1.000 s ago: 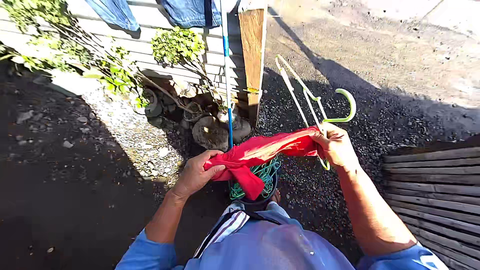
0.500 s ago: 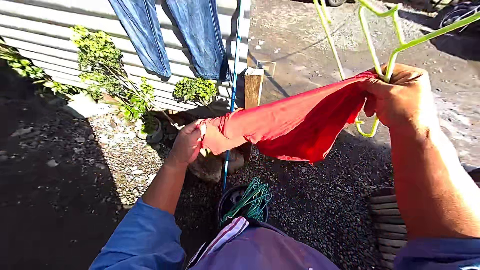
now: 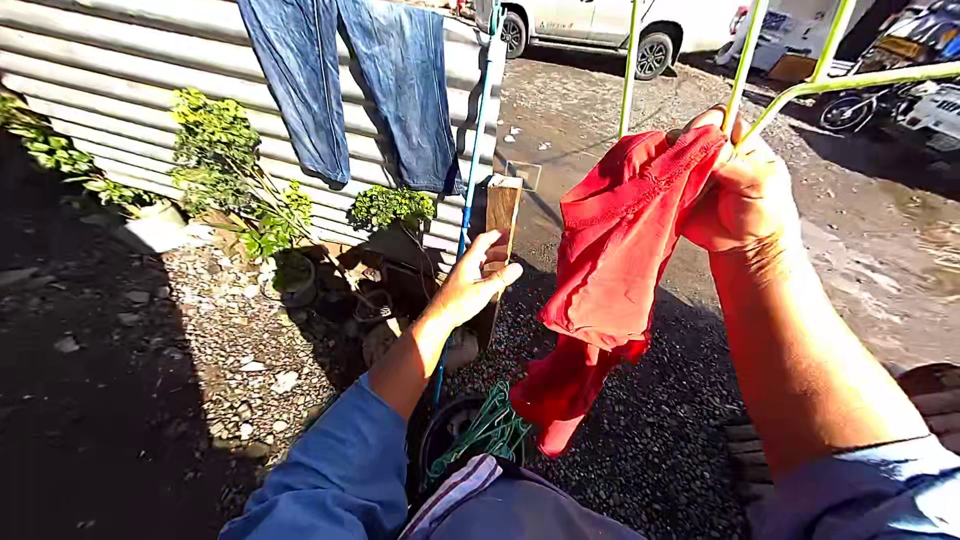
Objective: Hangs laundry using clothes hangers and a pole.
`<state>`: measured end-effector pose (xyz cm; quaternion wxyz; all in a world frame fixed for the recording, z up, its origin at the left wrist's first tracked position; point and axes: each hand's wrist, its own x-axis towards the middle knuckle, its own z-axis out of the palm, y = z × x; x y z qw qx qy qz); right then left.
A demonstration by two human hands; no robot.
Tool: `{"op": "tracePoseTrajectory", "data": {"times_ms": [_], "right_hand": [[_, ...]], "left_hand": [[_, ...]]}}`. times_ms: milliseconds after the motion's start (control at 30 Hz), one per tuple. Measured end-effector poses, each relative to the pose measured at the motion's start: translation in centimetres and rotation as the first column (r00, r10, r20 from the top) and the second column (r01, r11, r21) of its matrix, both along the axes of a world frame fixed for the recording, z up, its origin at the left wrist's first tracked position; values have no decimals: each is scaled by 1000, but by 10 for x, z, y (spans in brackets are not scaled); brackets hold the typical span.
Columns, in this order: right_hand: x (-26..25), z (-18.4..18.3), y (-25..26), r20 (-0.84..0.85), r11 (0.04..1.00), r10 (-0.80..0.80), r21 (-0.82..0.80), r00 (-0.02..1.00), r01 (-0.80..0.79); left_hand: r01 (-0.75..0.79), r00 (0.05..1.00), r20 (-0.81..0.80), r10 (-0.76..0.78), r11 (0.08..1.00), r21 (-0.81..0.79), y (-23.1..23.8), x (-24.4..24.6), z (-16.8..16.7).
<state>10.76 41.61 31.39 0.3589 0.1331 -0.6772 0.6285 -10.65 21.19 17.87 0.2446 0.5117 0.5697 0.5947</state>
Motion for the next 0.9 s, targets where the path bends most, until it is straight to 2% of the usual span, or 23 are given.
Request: {"op": "tracePoseTrajectory", "data": {"times_ms": [100, 167, 267, 333, 400, 433, 500, 600, 700, 733, 800, 900], "right_hand": [[2, -1, -7, 31, 1000, 17, 3, 999, -18], [5, -4, -7, 59, 1000, -20, 20, 998, 19], [11, -11, -8, 110, 994, -114, 19, 987, 112], [20, -18, -10, 130, 983, -183, 25, 975, 181], [31, -24, -1, 131, 976, -217, -6, 967, 219], [35, -28, 9, 131, 975, -217, -24, 967, 222], [43, -35, 24, 128, 970, -229, -48, 965, 237], [52, -46, 37, 129, 957, -241, -132, 962, 258], [52, -49, 36, 161, 936, -273, -181, 948, 300], [50, -49, 35, 171, 936, -285, -160, 943, 312], [45, -47, 31, 205, 936, -312, -102, 928, 338], [32, -40, 21, 260, 923, -358, -45, 897, 381]], "left_hand": [[104, 995, -18, -103, 967, 234, 23, 29, 24], [145, 989, -61, -133, 939, 311, 34, 46, 40], [52, 990, -140, -12, 958, 282, 50, 60, 59], [7, 968, -245, 54, 970, 241, 58, 54, 67], [-16, 960, -269, 74, 977, 211, 60, 41, 75], [-11, 975, -215, 52, 982, 187, 60, 36, 80], [9, 1000, -3, -9, 995, 100, 56, 32, 96], [40, 957, 289, -31, 999, -26, 52, 28, 123], [-33, 920, 387, 67, 995, -94, 55, 11, 136], [-60, 924, 369, 95, 993, -106, 56, 6, 139], [-137, 960, 230, 161, 984, -115, 56, -3, 142], [-302, 946, -152, 286, 949, -94, 55, -13, 142]]}}
